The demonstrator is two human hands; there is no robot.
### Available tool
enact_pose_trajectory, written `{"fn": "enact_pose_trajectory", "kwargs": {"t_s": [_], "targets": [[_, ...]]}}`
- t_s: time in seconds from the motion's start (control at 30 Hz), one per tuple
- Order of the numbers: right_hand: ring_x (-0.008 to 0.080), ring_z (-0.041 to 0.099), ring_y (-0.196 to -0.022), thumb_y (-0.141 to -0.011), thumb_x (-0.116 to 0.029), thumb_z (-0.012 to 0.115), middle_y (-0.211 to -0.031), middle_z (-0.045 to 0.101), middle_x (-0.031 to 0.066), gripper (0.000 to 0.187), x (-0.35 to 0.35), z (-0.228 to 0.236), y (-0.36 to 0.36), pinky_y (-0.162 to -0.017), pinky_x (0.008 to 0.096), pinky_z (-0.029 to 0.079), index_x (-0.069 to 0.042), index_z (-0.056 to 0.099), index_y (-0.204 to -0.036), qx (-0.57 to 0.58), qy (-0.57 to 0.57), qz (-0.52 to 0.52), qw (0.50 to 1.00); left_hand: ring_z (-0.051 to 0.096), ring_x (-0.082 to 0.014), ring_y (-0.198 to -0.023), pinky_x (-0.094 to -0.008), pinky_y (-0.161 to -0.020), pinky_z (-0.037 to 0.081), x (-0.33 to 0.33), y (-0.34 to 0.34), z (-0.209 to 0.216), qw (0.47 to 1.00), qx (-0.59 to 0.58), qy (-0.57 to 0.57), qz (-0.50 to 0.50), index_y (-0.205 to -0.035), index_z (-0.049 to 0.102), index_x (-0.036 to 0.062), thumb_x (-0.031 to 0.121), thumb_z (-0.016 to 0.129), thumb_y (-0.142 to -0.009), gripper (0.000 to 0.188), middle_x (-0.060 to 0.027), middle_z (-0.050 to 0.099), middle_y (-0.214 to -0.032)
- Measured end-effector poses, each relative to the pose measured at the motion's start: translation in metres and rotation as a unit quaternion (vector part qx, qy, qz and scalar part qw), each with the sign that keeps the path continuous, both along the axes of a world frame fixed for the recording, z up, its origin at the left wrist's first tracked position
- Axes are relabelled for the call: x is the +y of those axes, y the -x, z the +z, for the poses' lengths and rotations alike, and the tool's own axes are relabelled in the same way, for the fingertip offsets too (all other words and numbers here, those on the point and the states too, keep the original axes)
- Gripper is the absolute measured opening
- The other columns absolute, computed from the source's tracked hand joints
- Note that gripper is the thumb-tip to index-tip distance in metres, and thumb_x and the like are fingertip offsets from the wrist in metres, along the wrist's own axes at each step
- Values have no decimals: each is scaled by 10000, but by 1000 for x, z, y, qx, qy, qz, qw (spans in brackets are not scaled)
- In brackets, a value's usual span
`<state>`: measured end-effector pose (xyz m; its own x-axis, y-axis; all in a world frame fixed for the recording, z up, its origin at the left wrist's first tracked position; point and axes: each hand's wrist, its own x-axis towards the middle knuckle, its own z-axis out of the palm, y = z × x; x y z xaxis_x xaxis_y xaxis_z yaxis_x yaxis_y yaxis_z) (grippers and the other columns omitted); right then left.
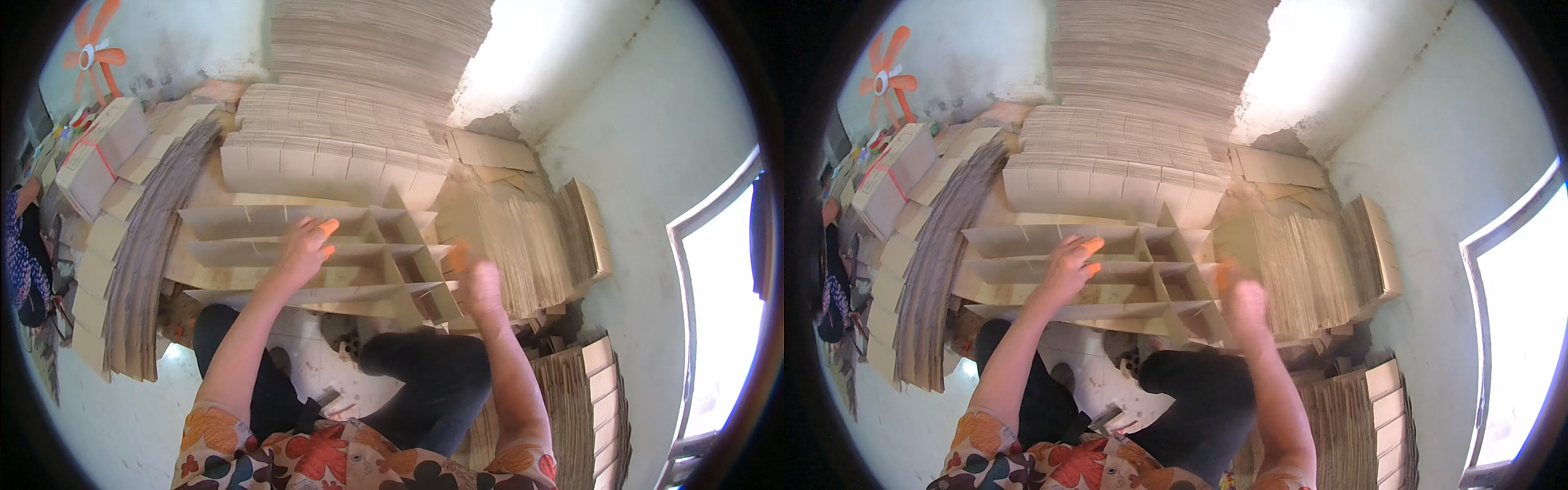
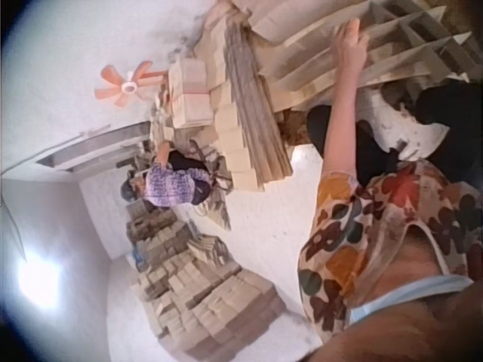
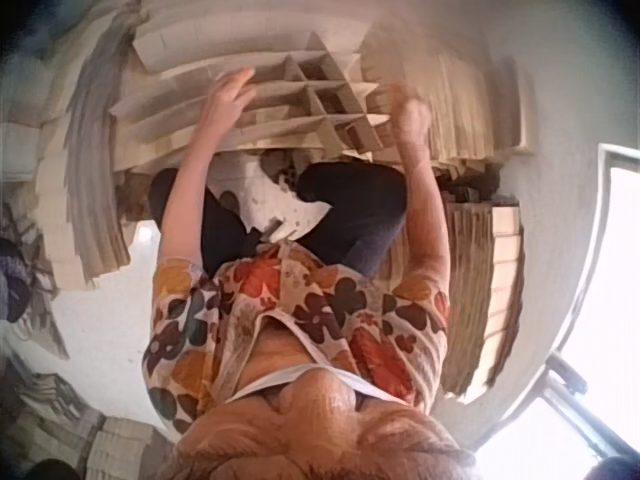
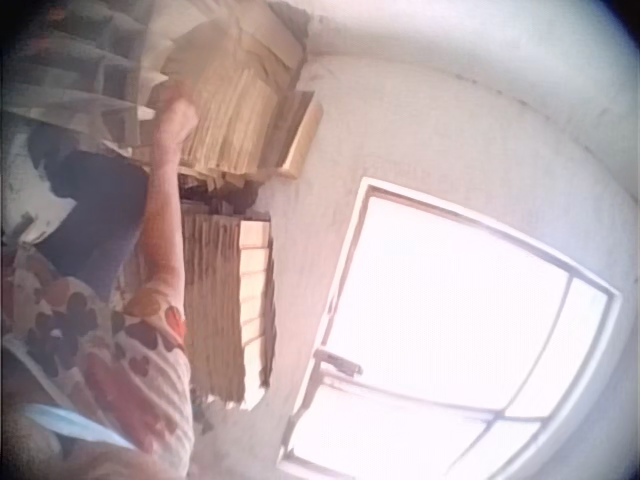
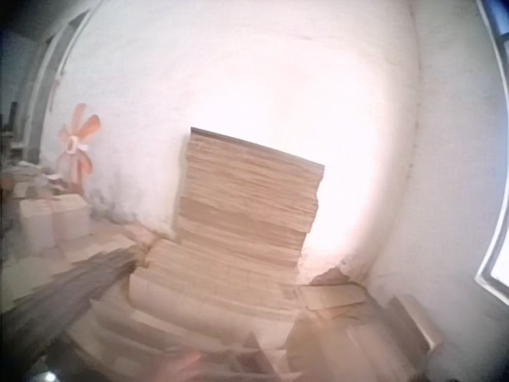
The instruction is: The person sits on the floor and repeatedly folds flat cardboard sheets along pre-scored lines to form partitioned dividers. They insert each folded piece into a larger cardboard structure, stacking them to create a multi-compartment organizer.
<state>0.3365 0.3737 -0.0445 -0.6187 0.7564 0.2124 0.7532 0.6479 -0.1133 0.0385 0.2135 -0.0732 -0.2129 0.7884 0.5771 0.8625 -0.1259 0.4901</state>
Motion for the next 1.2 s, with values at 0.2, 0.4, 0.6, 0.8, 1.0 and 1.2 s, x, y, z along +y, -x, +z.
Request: {"fn": "enact_pose_trajectory", "kwargs": {"t_s": [0.2,0.4,0.6,0.8,1.0,1.2], "targets": [[370,533,-1028,-715,-370,773,-1051,555,186,531,24,-37,-80,-777,473,485,-11,521,-1012,-93,-70,-152,981,608,-311,-934,-379,-786,514,-53,-21,20,999,18,-47,13,-1044,636,6,40,791,-642,432,-142,661,-1048],[428,583,-834,-749,-343,749,-906,605,229,445,43,-49,-95,-718,487,470,-13,540,-962,45,-61,-121,990,615,-307,-874,-373,-760,517,-72,-26,12,999,19,-24,28,-1021,634,-3,33,796,-634,422,-138,673,-1011],[390,606,-770,-802,-439,667,-761,613,207,438,39,-38,-94,-685,477,466,-15,570,-752,38,-43,-212,976,614,-300,-829,-372,-731,512,-75,-24,6,998,22,-42,35,-1000,637,-3,52,798,-640,398,-135,679,-992],[398,614,-782,-850,-347,656,-815,621,237,352,23,9,-74,-663,449,467,1,658,-900,234,-8,-213,949,612,-303,-854,-378,-745,510,-78,-30,6,999,-3,-31,42,-1018,636,-4,87,806,-642,422,-139,675,-1005],[219,529,-527,-847,-177,690,-735,627,201,391,-26,106,-5,-515,314,431,15,611,-1178,303,-98,-69,946,607,-309,-889,-403,-786,499,-80,-32,6,996,25,90,9,-1035,631,-5,157,780,-674,423,-155,663,-982],[100,345,-467,-790,-53,733,-599,537,124,476,-70,97,54,-445,274,368,-2,583,-1239,288,122,81,947,612,-309,-752,-405,-690,502,-63,-32,-40,997,46,57,-29,-934,630,27,107,744,-680,290,-136,641,-785]]}}
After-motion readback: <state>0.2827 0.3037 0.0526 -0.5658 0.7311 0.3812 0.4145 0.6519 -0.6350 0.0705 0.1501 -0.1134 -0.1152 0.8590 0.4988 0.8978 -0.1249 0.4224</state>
